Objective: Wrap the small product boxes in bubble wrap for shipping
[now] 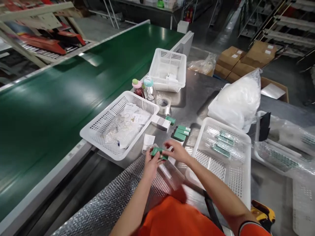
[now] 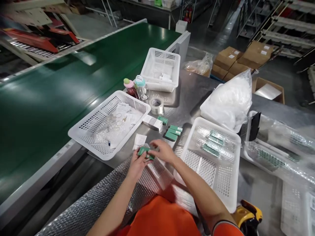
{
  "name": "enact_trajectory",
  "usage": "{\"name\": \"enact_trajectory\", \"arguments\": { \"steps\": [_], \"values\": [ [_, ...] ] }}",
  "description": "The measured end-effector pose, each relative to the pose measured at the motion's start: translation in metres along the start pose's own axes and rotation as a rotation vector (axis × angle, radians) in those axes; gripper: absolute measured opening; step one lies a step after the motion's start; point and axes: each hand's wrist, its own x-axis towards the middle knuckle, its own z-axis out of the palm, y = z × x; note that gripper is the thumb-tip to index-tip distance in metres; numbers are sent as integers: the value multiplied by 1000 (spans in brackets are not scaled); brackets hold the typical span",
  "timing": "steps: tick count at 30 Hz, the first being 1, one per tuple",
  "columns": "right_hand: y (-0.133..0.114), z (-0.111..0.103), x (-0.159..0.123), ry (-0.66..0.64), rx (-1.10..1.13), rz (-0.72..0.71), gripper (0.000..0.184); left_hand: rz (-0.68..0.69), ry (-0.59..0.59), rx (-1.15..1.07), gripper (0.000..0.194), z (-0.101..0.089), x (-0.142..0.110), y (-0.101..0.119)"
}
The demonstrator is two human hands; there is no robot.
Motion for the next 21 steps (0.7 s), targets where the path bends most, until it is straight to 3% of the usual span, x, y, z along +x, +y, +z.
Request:
{"name": "enact_trajectory", "arguments": {
  "steps": [4, 7, 9, 11, 15, 18, 21],
  "values": [
    [64, -27, 54, 119, -202, 310, 31, -64, 41, -54, 70, -47, -8, 5],
    [107, -30, 82, 63, -245, 389, 40, -157, 132, -6, 71, -86, -19, -3],
    [129, -27, 90, -8, -247, 395, 40, -191, 171, 54, 71, -99, -25, -15],
    [144, -25, 94, -66, -244, 379, 37, -181, 192, 124, 68, -100, -27, -30],
    [160, -25, 102, -119, -251, 353, 23, -85, 263, 296, 53, -83, -12, -58],
    [158, -27, 106, -108, -261, 378, 21, 38, 361, 421, 44, -75, 5, -70],
    [147, -32, 106, -55, -284, 448, 36, 60, 399, 417, 37, -77, 16, -78]
  ]
}}
